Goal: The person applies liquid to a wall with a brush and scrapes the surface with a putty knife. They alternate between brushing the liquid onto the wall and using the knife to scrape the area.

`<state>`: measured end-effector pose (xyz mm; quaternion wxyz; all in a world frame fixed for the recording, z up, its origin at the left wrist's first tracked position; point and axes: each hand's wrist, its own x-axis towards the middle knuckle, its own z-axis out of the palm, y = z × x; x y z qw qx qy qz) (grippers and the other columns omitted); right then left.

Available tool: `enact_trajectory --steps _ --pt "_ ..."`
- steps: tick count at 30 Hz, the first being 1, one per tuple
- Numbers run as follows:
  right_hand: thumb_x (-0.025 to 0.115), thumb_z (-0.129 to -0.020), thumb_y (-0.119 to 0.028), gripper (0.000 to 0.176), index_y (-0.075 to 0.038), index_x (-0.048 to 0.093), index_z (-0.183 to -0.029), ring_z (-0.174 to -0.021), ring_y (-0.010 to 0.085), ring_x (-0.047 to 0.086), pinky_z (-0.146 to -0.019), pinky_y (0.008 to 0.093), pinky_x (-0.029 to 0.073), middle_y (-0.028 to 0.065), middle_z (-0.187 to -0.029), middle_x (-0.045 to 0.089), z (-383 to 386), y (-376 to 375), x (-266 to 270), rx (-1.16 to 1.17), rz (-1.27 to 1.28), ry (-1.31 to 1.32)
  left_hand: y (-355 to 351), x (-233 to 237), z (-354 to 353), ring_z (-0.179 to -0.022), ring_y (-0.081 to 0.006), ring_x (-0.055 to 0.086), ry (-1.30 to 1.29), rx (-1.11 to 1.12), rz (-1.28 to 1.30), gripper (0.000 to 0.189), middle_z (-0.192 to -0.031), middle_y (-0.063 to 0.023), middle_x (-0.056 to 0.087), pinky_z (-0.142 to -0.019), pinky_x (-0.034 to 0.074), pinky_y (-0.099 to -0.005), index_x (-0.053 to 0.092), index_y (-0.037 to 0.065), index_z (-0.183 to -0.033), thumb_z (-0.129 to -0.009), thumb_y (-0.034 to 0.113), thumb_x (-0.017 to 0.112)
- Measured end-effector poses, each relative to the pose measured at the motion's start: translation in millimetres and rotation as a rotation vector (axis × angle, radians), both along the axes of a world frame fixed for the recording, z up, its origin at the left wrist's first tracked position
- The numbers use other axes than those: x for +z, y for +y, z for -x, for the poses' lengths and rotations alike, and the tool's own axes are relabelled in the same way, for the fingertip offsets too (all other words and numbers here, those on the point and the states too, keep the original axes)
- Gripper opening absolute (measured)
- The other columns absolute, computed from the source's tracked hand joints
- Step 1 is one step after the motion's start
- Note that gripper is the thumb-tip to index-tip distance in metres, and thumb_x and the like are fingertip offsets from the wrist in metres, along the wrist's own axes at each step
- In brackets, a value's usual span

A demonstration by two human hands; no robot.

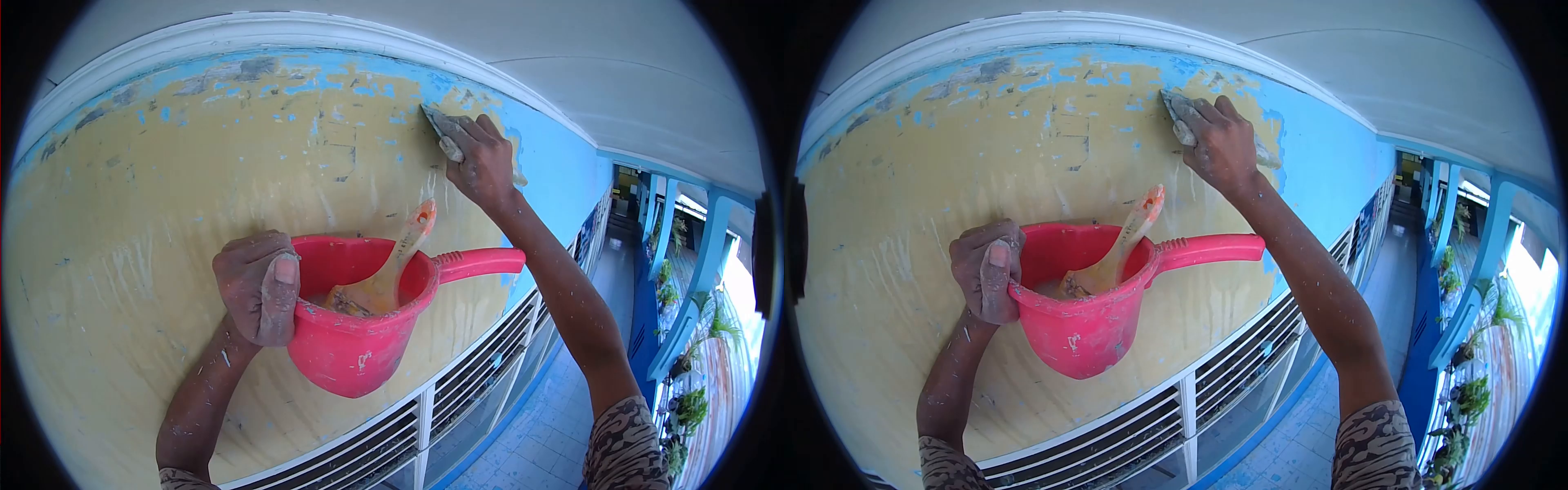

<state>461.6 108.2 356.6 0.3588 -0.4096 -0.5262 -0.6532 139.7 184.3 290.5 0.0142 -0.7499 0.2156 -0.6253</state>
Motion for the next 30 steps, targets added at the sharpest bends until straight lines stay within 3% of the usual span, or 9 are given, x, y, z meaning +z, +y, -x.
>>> enact_trajectory --steps 4,8,15,19,23,25,27,30 --pt "0.068 -0.064 -0.006 0.05 -0.012 0.071 -0.114 -0.08 0.0284 0.06 -0.067 0.041 0.056 0.0044 -0.093 0.067 -13 2 37 -0.132 -0.018 0.097 1 -2 1 -0.043 -0.0271 0.039 0.012 0.015 0.002 0.034 -0.054 -0.0103 0.038 -0.045 0.033 -0.0358 0.042 -0.001 -0.059 -0.09 0.009 0.05" --pt "0.065 -0.064 0.0 0.048 -0.011 0.072 -0.11 -0.081 0.0267 0.06 -0.065 0.0405 0.054 0.0043 -0.095 0.068 7 -6 4 -0.049 0.024 -0.003 -2 0 1 -0.043 -0.0272 0.038 0.014 0.016 -0.015 0.033 -0.055 -0.0102 0.038 -0.044 0.032 -0.0359 0.043 -0.001 -0.06 -0.09 0.009 0.05" --pt "0.065 -0.062 0.001 0.045 -0.009 0.072 -0.106 -0.08 0.0276 0.06 -0.064 0.0405 0.054 0.0061 -0.097 0.069 -6 4 33 -0.108 -0.064 0.058 0 -2 0 -0.044 -0.0268 0.038 0.023 0.031 0.005 0.032 -0.055 -0.0099 0.038 -0.044 0.032 -0.0363 0.043 -0.001 -0.06 -0.09 0.009 0.05" --pt "0.065 -0.067 -0.004 0.036 -0.007 0.072 -0.102 -0.083 0.0311 0.061 -0.067 0.0433 0.054 0.0086 -0.097 0.068 1 -2 13 -0.054 0.02 0.052 2 -2 1 -0.044 -0.0267 0.038 0.007 0.002 -0.013 0.03 -0.055 -0.01 0.037 -0.044 0.032 -0.0363 0.043 -0.001 -0.06 -0.088 0.007 0.05" --pt "0.066 -0.064 0.0 0.047 -0.011 0.073 -0.11 -0.083 0.0289 0.061 -0.068 0.0417 0.055 0.0058 -0.096 0.068 -13 8 45 -0.106 -0.086 0.106 0 -1 1 -0.044 -0.0268 0.038 0.034 0.019 -0.005 0.03 -0.054 -0.01 0.037 -0.044 0.032 -0.0363 0.043 -0.001 -0.059 -0.088 0.007 0.05" --pt "0.065 -0.064 0.001 0.049 -0.011 0.073 -0.111 -0.082 0.0284 0.061 -0.068 0.0415 0.055 0.006 -0.094 0.068 -10 3 36 -0.116 -0.065 0.101 0 0 0 -0.043 -0.027 0.038 0.013 0.013 -0.022 0.031 -0.054 -0.01 0.037 -0.044 0.032 -0.0364 0.043 -0.001 -0.059 -0.088 0.007 0.05" --pt "0.062 -0.067 -0.001 0.04 -0.01 0.072 -0.105 -0.083 0.0291 0.061 -0.069 0.0414 0.055 0.0065 -0.093 0.067 -1 -5 20 -0.074 0.014 0.035 -2 0 0 -0.043 -0.027 0.038 0.007 0.021 -0.021 0.031 -0.054 -0.01 0.037 -0.044 0.032 -0.0364 0.043 -0.001 -0.059 -0.088 0.007 0.05" --pt "0.063 -0.064 0.0 0.049 -0.012 0.071 -0.111 -0.083 0.0275 0.06 -0.07 0.0394 0.055 0.0053 -0.094 0.067 -19 8 40 -0.087 -0.054 0.046 0 1 -1 -0.043 -0.0271 0.037 0.014 0.024 -0.019 0.032 -0.054 -0.01 0.037 -0.044 0.032 -0.0364 0.042 -0.001 -0.059 -0.088 0.007 0.05"
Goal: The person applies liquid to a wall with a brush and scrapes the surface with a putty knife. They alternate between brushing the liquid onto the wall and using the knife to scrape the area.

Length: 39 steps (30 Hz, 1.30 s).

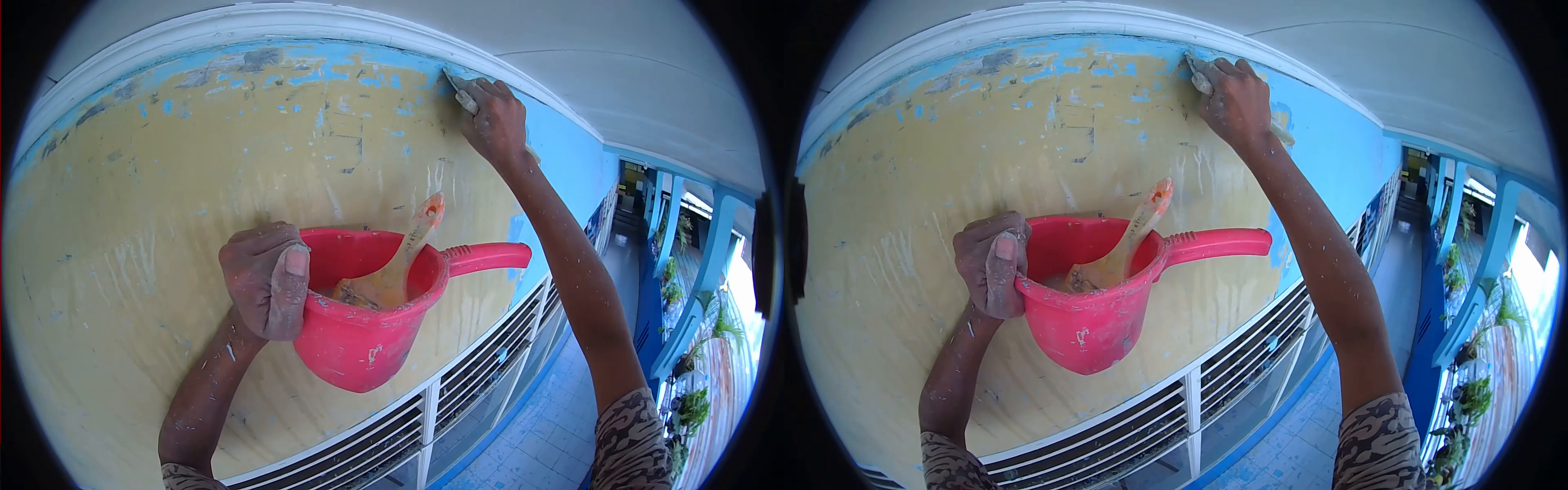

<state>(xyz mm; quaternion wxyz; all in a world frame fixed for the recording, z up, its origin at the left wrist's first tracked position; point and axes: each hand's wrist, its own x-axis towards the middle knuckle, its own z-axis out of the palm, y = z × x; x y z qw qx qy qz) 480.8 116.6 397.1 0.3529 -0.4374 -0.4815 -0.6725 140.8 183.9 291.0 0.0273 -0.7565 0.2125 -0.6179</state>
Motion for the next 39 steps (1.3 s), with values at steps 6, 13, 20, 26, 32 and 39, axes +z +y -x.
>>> enact_trajectory --steps 6,13,20,26,32,39 --pt "0.065 -0.066 -0.006 0.049 -0.013 0.071 -0.114 -0.089 0.0286 0.062 -0.069 0.041 0.057 0.0058 -0.1 0.069 7 -9 -14 -0.016 0.066 -0.034 2 0 2 -0.043 -0.0271 0.037 -0.003 0.006 -0.009 0.033 -0.054 -0.0097 0.036 -0.044 0.032 -0.0362 0.042 -0.001 -0.059 -0.089 0.008 0.051" --pt "0.063 -0.065 -0.001 0.049 -0.01 0.071 -0.112 -0.084 0.0298 0.061 -0.07 0.0424 0.055 0.0069 -0.096 0.069 9 -15 -6 -0.007 0.053 -0.006 0 -2 1 -0.044 -0.0274 0.038 0.0 -0.002 0.002 0.031 -0.054 -0.0103 0.038 -0.044 0.033 -0.0362 0.044 -0.001 -0.06 -0.089 0.007 0.05" --pt "0.063 -0.069 -0.003 0.042 -0.011 0.073 -0.109 -0.082 0.0299 0.062 -0.07 0.0418 0.055 0.007 -0.094 0.069 -1 -4 -2 0.036 -0.019 0.056 -1 -5 2 -0.044 -0.027 0.039 -0.033 0.021 0.009 0.03 -0.055 -0.0107 0.04 -0.045 0.033 -0.0358 0.045 -0.002 -0.061 -0.089 0.006 0.049" --pt "0.06 -0.072 -0.001 0.04 -0.01 0.073 -0.109 -0.082 0.031 0.063 -0.072 0.0413 0.055 0.009 -0.096 0.07 5 -7 -8 0.045 0.025 0.07 -3 -1 5 -0.045 -0.0264 0.04 -0.094 0.021 -0.003 0.028 -0.056 -0.0108 0.041 -0.045 0.033 -0.0355 0.046 -0.003 -0.062 -0.088 0.005 0.049" --pt "0.061 -0.072 -0.001 0.038 -0.008 0.073 -0.106 -0.081 0.0316 0.063 -0.07 0.0415 0.055 0.0091 -0.095 0.07 10 -6 -21 0.075 -0.002 0.057 -1 -2 7 -0.045 -0.0263 0.04 -0.15 0.01 -0.011 0.029 -0.056 -0.011 0.042 -0.045 0.033 -0.0353 0.047 -0.003 -0.061 -0.089 0.005 0.049" --pt "0.06 -0.072 0.0 0.037 -0.007 0.073 -0.106 -0.082 0.0336 0.063 -0.069 0.0436 0.054 0.0104 -0.093 0.069 7 0 -2 0.05 -0.051 0.146 -2 6 19 -0.044 -0.0235 0.039 -0.162 0.064 0.035 0.032 -0.053 -0.0083 0.04 -0.044 0.031 -0.0338 0.044 0.0 -0.059 -0.09 0.007 0.049"
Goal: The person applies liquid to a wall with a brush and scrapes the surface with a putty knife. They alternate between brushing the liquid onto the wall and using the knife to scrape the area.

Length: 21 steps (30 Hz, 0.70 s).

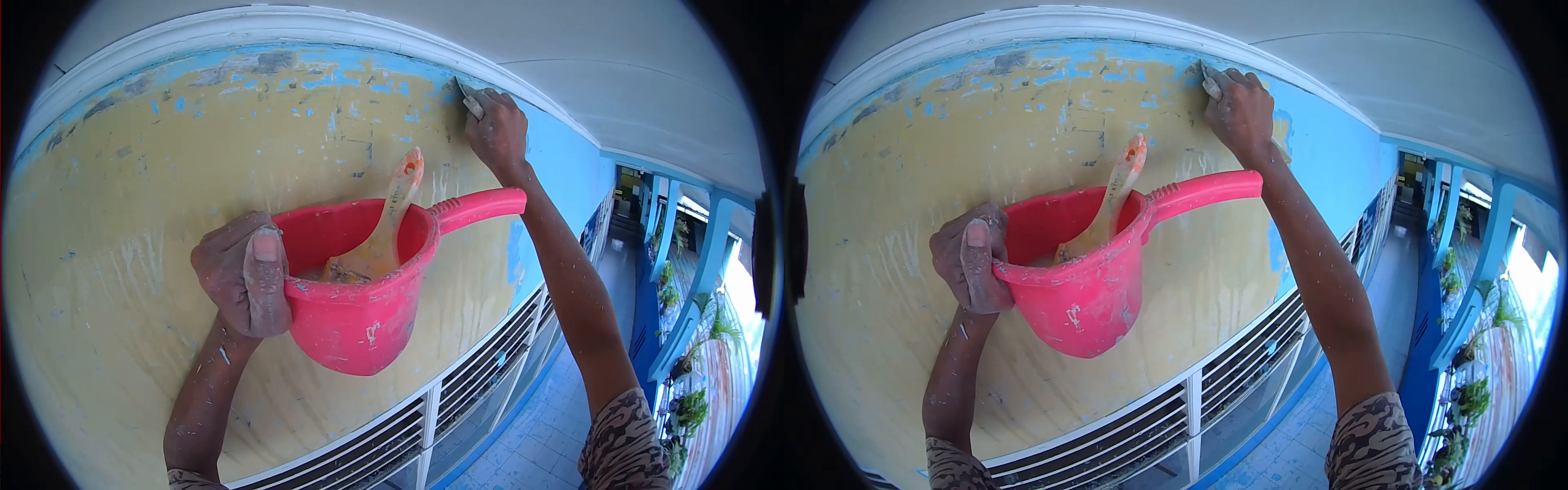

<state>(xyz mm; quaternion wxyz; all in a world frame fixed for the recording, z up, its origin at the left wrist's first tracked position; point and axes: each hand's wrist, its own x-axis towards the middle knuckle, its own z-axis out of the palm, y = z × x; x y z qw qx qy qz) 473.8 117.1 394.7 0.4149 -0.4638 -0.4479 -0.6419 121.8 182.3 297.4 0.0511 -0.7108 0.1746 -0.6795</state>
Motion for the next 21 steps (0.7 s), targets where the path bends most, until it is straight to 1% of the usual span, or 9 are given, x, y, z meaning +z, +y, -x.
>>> enact_trajectory --steps 1,3,7,10,11,14,18,19,21 --pt "0.06 -0.072 0.0 0.037 -0.007 0.073 -0.106 -0.082 0.0336 0.063 -0.069 0.0436 0.054 0.0104 -0.093 0.069 2 -3 -5 -0.003 0.004 -0.006 0 1 0 -0.043 -0.0227 0.038 -0.015 0.001 -0.01 0.033 -0.053 -0.0077 0.039 -0.044 0.03 -0.0336 0.044 0.001 -0.058 -0.09 0.007 0.049" --pt "0.06 -0.073 -0.001 0.037 -0.007 0.072 -0.107 -0.082 0.0332 0.063 -0.07 0.0436 0.054 0.01 -0.094 0.069 6 -13 -17 -0.016 0.098 -0.074 -2 1 -1 -0.043 -0.0224 0.038 -0.032 0.0 -0.009 0.034 -0.052 -0.0076 0.039 -0.044 0.03 -0.0334 0.043 0.001 -0.058 -0.091 0.007 0.048" --pt "0.06 -0.072 -0.001 0.04 -0.009 0.072 -0.109 -0.083 0.0326 0.062 -0.071 0.0429 0.054 0.01 -0.095 0.069 -10 -6 4 -0.035 0.039 0.015 0 0 -5 -0.043 -0.0221 0.038 -0.069 -0.038 -0.032 0.034 -0.052 -0.0072 0.038 -0.044 0.03 -0.0333 0.043 0.002 -0.057 -0.091 0.007 0.048" --pt "0.06 -0.072 0.0 0.04 -0.009 0.072 -0.109 -0.083 0.0325 0.062 -0.07 0.0432 0.054 0.0097 -0.094 0.069 -8 -3 -4 -0.016 0.001 -0.057 -3 1 -1 -0.043 -0.0218 0.038 -0.007 -0.032 0.004 0.035 -0.051 -0.0071 0.038 -0.044 0.03 -0.0332 0.042 0.002 -0.057 -0.091 0.007 0.047" --pt "0.06 -0.071 -0.001 0.04 -0.009 0.072 -0.108 -0.083 0.0323 0.062 -0.07 0.0436 0.054 0.0096 -0.094 0.069 1 -10 -15 0.014 0.061 -0.054 -2 1 -1 -0.043 -0.0218 0.038 -0.01 -0.032 0.001 0.035 -0.051 -0.0071 0.038 -0.044 0.03 -0.0332 0.042 0.002 -0.057 -0.091 0.007 0.047" --pt "0.06 -0.071 -0.001 0.04 -0.009 0.072 -0.109 -0.083 0.0323 0.062 -0.071 0.0436 0.054 0.0094 -0.094 0.069 -4 -11 -19 0.006 0.067 -0.082 -2 1 -2 -0.043 -0.021 0.038 -0.025 -0.013 -0.018 0.037 -0.051 -0.0065 0.038 -0.044 0.028 -0.0333 0.04 0.002 -0.056 -0.092 0.008 0.046" --pt "0.062 -0.067 0.001 0.043 -0.008 0.072 -0.107 -0.081 0.0316 0.062 -0.071 0.0425 0.054 0.0098 -0.094 0.069 -17 2 4 -0.028 -0.025 -0.014 -3 2 -2 -0.043 -0.0208 0.038 -0.007 -0.014 -0.001 0.038 -0.05 -0.0065 0.037 -0.043 0.028 -0.0332 0.04 0.002 -0.056 -0.093 0.009 0.046" --pt "0.062 -0.068 0.0 0.041 -0.007 0.072 -0.107 -0.082 0.0321 0.062 -0.072 0.0426 0.054 0.0108 -0.095 0.069 -8 -1 0 -0.049 0.018 0.027 -2 1 -2 -0.043 -0.0208 0.037 -0.011 -0.022 -0.014 0.038 -0.05 -0.0065 0.037 -0.043 0.028 -0.0331 0.04 0.002 -0.056 -0.093 0.009 0.046" --pt "0.061 -0.069 -0.001 0.04 -0.007 0.072 -0.107 -0.083 0.0327 0.063 -0.073 0.0426 0.055 0.0113 -0.096 0.069 0 -8 -22 -0.025 0.054 -0.02 -2 0 -3 -0.043 -0.0207 0.037 -0.021 -0.031 -0.005 0.038 -0.05 -0.0065 0.037 -0.043 0.027 -0.0331 0.04 0.002 -0.056 -0.093 0.01 0.046"
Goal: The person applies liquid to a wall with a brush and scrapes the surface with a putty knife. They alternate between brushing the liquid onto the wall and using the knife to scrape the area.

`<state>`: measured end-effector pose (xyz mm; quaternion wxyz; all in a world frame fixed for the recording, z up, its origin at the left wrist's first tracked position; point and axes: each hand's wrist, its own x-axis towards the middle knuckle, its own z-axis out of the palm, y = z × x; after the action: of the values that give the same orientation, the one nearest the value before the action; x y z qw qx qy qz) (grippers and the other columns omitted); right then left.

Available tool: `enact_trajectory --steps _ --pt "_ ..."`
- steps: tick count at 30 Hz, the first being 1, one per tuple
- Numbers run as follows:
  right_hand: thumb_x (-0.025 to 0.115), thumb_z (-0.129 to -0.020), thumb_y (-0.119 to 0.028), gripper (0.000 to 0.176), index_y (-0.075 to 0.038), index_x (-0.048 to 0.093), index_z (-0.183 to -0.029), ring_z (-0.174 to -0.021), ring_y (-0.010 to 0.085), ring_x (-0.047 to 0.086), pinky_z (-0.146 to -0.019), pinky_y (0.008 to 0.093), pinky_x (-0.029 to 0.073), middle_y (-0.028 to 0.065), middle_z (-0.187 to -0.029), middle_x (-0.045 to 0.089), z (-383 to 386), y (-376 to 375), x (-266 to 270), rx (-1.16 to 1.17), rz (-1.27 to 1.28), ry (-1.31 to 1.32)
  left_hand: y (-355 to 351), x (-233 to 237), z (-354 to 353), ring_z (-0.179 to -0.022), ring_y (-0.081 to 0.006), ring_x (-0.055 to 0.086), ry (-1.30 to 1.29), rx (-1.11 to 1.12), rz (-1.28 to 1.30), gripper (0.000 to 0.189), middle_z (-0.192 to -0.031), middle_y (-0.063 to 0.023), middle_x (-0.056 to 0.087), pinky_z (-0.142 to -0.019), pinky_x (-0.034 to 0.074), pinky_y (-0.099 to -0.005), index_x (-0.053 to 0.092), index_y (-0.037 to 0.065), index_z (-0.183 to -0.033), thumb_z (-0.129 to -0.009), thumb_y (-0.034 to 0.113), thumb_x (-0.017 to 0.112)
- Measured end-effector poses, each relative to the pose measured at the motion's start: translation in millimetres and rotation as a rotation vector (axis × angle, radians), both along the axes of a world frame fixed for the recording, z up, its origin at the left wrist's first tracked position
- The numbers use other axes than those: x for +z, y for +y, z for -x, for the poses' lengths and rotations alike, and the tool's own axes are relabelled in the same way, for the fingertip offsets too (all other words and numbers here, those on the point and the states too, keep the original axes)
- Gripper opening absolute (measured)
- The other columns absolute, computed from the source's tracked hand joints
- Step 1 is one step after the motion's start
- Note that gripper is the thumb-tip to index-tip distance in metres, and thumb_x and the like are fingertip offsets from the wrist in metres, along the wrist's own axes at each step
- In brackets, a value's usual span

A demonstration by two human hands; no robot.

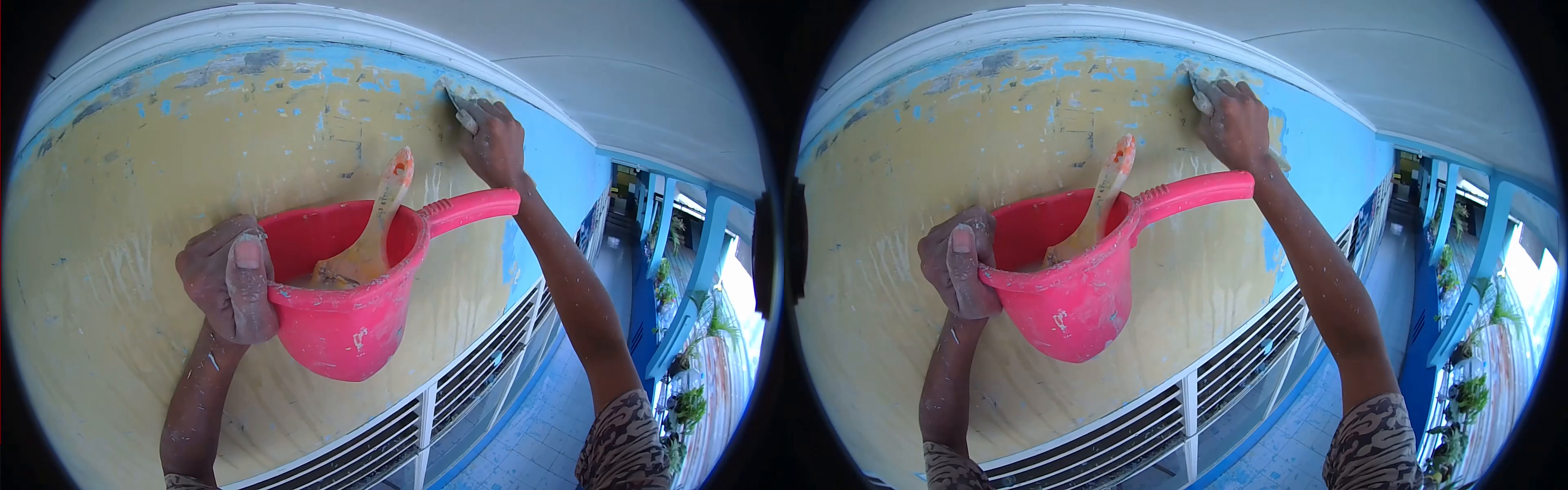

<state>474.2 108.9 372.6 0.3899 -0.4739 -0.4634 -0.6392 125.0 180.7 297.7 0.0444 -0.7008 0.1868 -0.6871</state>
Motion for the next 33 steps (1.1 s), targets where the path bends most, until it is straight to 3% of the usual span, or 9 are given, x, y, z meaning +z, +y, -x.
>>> enact_trajectory --steps 5,10,15,18,20,24,30,33 --pt "0.06 -0.071 -0.003 0.04 -0.008 0.072 -0.109 -0.087 0.034 0.063 -0.076 0.0439 0.055 0.0106 -0.1 0.07 -18 -2 32 -0.049 0.027 0.089 -1 2 -1 -0.042 -0.0202 0.037 0.002 -0.003 0.018 0.039 -0.05 -0.0061 0.036 -0.043 0.027 -0.0331 0.039 0.002 -0.056 -0.094 0.011 0.045" --pt "0.06 -0.073 -0.003 0.032 -0.007 0.074 -0.101 -0.083 0.0344 0.064 -0.074 0.044 0.054 0.0114 -0.09 0.069 0 -5 8 0.014 0.041 -0.082 0 2 -1 -0.042 -0.0196 0.037 0.0 0.005 -0.004 0.04 -0.05 -0.0057 0.036 -0.043 0.026 -0.0333 0.039 0.002 -0.056 -0.094 0.011 0.045" --pt "0.06 -0.072 -0.002 0.032 -0.006 0.073 -0.101 -0.081 0.0335 0.063 -0.071 0.0432 0.054 0.0107 -0.087 0.068 -15 6 28 0.011 -0.073 -0.008 -2 3 0 -0.042 -0.0199 0.037 0.004 0.004 0.005 0.039 -0.05 -0.0059 0.037 -0.043 0.027 -0.0334 0.04 0.003 -0.056 -0.094 0.011 0.046" --pt "0.06 -0.07 -0.002 0.035 -0.007 0.073 -0.102 -0.082 0.0333 0.063 -0.071 0.0424 0.054 0.0105 -0.088 0.068 2 1 17 0.011 -0.026 -0.035 -1 1 0 -0.042 -0.0204 0.037 0.006 0.011 0.015 0.039 -0.05 -0.0063 0.037 -0.043 0.027 -0.0334 0.04 0.003 -0.056 -0.094 0.011 0.046" --pt "0.062 -0.067 -0.002 0.039 -0.007 0.072 -0.104 -0.083 0.0327 0.062 -0.07 0.0423 0.054 0.0102 -0.09 0.067 16 -2 6 0.027 0.012 -0.19 -1 2 0 -0.042 -0.0208 0.037 -0.007 0.023 0.006 0.039 -0.05 -0.0065 0.037 -0.043 0.027 -0.0334 0.04 0.002 -0.056 -0.093 0.011 0.046" --pt "0.063 -0.064 -0.001 0.048 -0.009 0.071 -0.111 -0.082 0.0314 0.06 -0.069 0.0423 0.054 0.0084 -0.093 0.068 6 4 24 0.018 -0.006 -0.139 0 3 1 -0.042 -0.0213 0.037 0.012 0.016 0.014 0.038 -0.05 -0.0067 0.037 -0.043 0.028 -0.0336 0.041 0.002 -0.056 -0.093 0.01 0.047" --pt "0.066 -0.064 -0.005 0.045 -0.009 0.071 -0.109 -0.083 0.0292 0.059 -0.066 0.042 0.055 0.006 -0.092 0.066 27 2 7 0.026 0.025 -0.247 1 3 0 -0.042 -0.0212 0.037 -0.006 0.006 0.013 0.037 -0.05 -0.0066 0.038 -0.043 0.027 -0.0337 0.041 0.002 -0.056 -0.092 0.009 0.047" --pt "0.068 -0.062 -0.004 0.047 -0.009 0.071 -0.109 -0.084 0.0291 0.059 -0.065 0.0416 0.055 0.006 -0.089 0.065 16 9 33 0.009 -0.025 -0.151 0 2 1 -0.043 -0.0211 0.037 0.02 0.01 0.026 0.037 -0.051 -0.0067 0.038 -0.043 0.028 -0.0337 0.041 0.002 -0.057 -0.092 0.009 0.047"
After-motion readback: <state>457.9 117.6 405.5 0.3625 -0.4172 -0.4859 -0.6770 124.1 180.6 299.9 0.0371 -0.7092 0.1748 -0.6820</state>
